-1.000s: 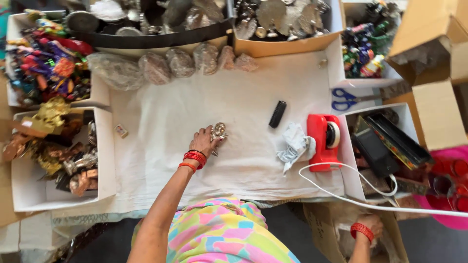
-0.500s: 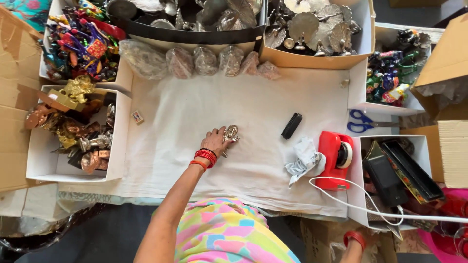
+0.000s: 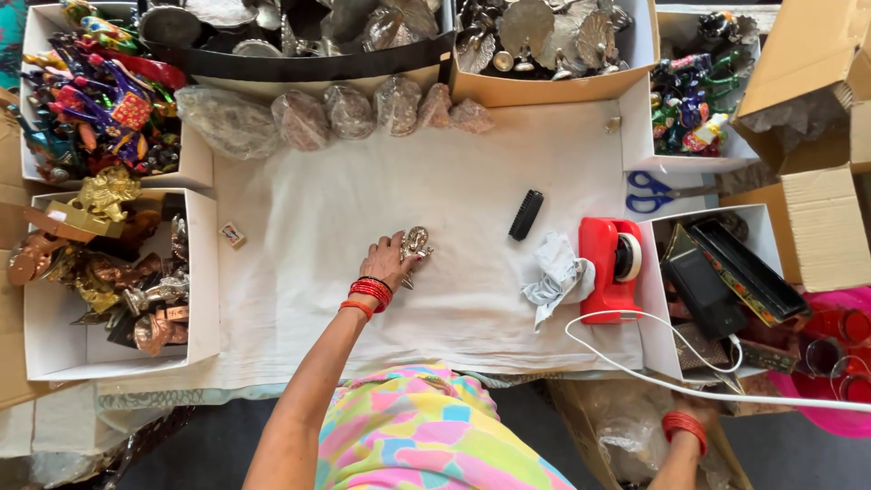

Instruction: The person cleans a small silver-colored decorative figurine using a white cloth. They wipe the object thoroughly on a white cloth-covered table surrounded by boxes of other decorations. The person holds the figurine in their left hand and wipes it with their right hand.

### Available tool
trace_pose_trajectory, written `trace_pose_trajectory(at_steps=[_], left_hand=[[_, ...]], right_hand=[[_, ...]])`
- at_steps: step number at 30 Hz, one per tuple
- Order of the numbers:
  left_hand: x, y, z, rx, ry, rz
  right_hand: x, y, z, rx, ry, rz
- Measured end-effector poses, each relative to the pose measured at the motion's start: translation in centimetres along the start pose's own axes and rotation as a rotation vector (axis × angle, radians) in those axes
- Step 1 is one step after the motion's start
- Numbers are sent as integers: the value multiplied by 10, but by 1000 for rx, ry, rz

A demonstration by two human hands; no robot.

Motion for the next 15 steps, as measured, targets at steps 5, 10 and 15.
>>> trace_pose_trajectory(at_steps=[5,10,15], left_hand=[[2,-1,-3,-2,-27,4],[2,-3,-3,-23,-21,27],[4,-4,-3,-36,-6,60]], right_hand=[[5,23,-31,-22,50,125],[15,44,-28,-34,97,267],[13,74,2,-61,144,404]])
Point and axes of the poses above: each hand's wrist, its own z-axis towards the middle knuckle, its own x-axis out of the palm, y = z × x, the point moved 5 cm from there along z, towards the middle knuckle, and after that the axes turned 3 degrees about -y, right-handed, at the moved point
